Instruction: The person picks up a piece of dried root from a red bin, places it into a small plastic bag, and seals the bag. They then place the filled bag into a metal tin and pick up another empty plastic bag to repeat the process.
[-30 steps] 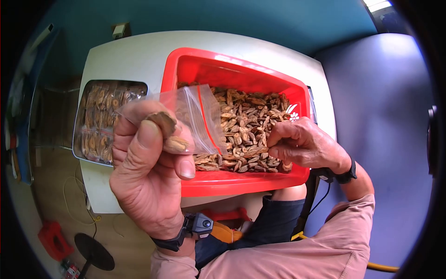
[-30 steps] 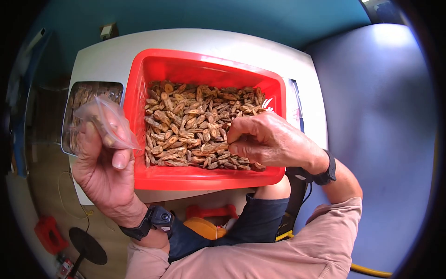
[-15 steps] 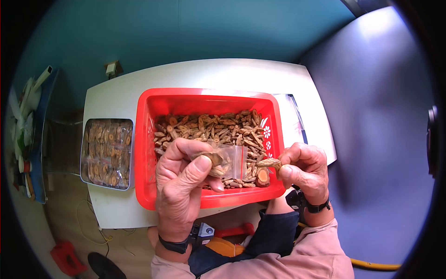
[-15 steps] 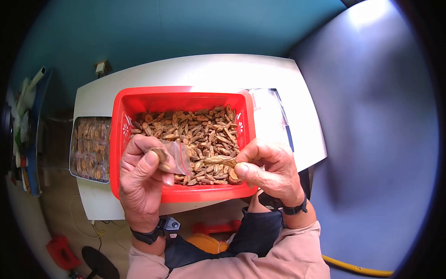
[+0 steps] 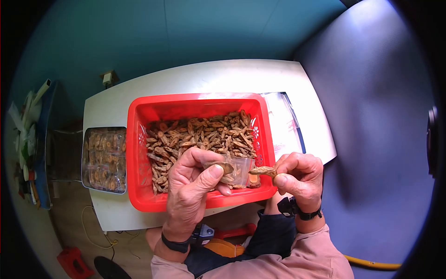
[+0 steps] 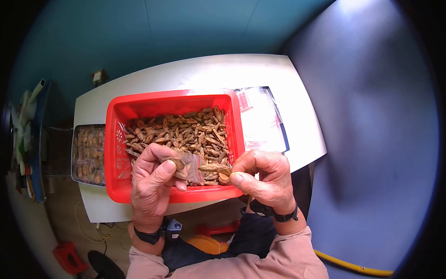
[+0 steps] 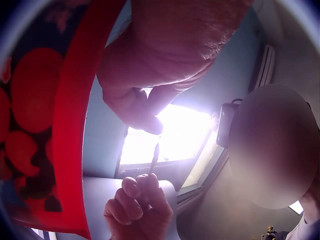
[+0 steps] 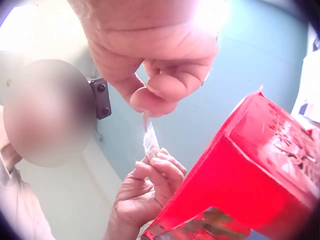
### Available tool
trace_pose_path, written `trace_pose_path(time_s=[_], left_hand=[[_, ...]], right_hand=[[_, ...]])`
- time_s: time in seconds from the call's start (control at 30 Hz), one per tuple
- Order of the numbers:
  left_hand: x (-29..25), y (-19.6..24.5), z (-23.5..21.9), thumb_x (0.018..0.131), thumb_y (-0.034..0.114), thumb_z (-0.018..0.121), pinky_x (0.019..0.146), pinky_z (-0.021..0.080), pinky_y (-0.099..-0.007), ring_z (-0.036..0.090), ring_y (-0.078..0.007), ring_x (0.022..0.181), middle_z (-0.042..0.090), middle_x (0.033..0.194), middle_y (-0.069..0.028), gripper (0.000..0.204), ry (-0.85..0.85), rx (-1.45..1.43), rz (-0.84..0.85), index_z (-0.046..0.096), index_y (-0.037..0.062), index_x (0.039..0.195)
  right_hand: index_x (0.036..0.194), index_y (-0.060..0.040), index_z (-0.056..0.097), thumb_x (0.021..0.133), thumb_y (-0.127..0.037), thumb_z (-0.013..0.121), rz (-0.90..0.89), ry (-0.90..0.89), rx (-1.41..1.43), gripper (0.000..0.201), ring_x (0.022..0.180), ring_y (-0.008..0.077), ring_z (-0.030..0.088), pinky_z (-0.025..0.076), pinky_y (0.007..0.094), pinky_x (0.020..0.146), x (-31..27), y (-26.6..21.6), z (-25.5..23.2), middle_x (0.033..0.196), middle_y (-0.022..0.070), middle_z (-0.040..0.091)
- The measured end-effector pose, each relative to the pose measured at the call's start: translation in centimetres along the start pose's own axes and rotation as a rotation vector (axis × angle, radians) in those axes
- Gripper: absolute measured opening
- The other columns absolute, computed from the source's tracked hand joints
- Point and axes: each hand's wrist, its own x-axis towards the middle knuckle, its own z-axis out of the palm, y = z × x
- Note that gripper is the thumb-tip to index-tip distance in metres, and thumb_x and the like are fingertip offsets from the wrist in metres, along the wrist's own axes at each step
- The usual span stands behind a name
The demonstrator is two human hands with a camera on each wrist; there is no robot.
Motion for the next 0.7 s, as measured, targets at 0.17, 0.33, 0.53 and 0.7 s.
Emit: trace_pose_path(time_s=[0.17,0.33,0.53,0.7], left_hand=[[-0.04,0.29,-0.01,0.094,0.003,0.064,0.064,0.061,-0.0255,0.069,-0.0149,0.073,0.068,0.093,-0.0102,0.013,0.009,-0.006,0.013,0.061,-0.0018,0.105],[-0.17,0.49,0.01,0.094,0.003,0.065,0.063,0.061,-0.0255,0.069,-0.0155,0.072,0.069,0.092,-0.0103,0.013,0.021,-0.024,0.022,0.061,-0.0021,0.105],[-0.11,0.52,-0.07,0.093,0.003,0.065,0.063,0.061,-0.0254,0.069,-0.0153,0.07,0.069,0.092,-0.0106,0.013,0.01,-0.035,0.01,0.061,-0.0021,0.105],[0.06,0.4,0.17,0.093,0.003,0.065,0.063,0.061,-0.0249,0.069,-0.0144,0.072,0.068,0.092,-0.0106,0.013,0.03,-0.015,0.006,0.061,-0.0023,0.105]], right_hand=[[0.081,0.0031,0.066,0.083,0.0,0.072,0.043,0.022,-0.051,0.007,0.057,0.005,0.053,0.041,0.0214,0.052,-0.2,-0.53,0.43,0.072,0.0049,0.065],[0.081,0.0035,0.066,0.083,0.0,0.071,0.04,0.079,-0.039,0.007,0.059,0.0055,0.054,0.041,0.0216,0.054,-0.19,-0.78,1.09,0.072,0.0045,0.065],[0.081,0.0037,0.067,0.083,-0.001,0.071,0.082,0.09,-0.024,0.007,0.059,0.0055,0.054,0.042,0.0218,0.054,-0.2,-0.67,1.0,0.072,0.0046,0.065],[0.081,0.0027,0.068,0.084,-0.003,0.073,0.049,0.05,-0.084,0.008,0.059,0.0049,0.054,0.042,0.0216,0.054,0.08,-0.15,0.95,0.072,0.0035,0.065]])
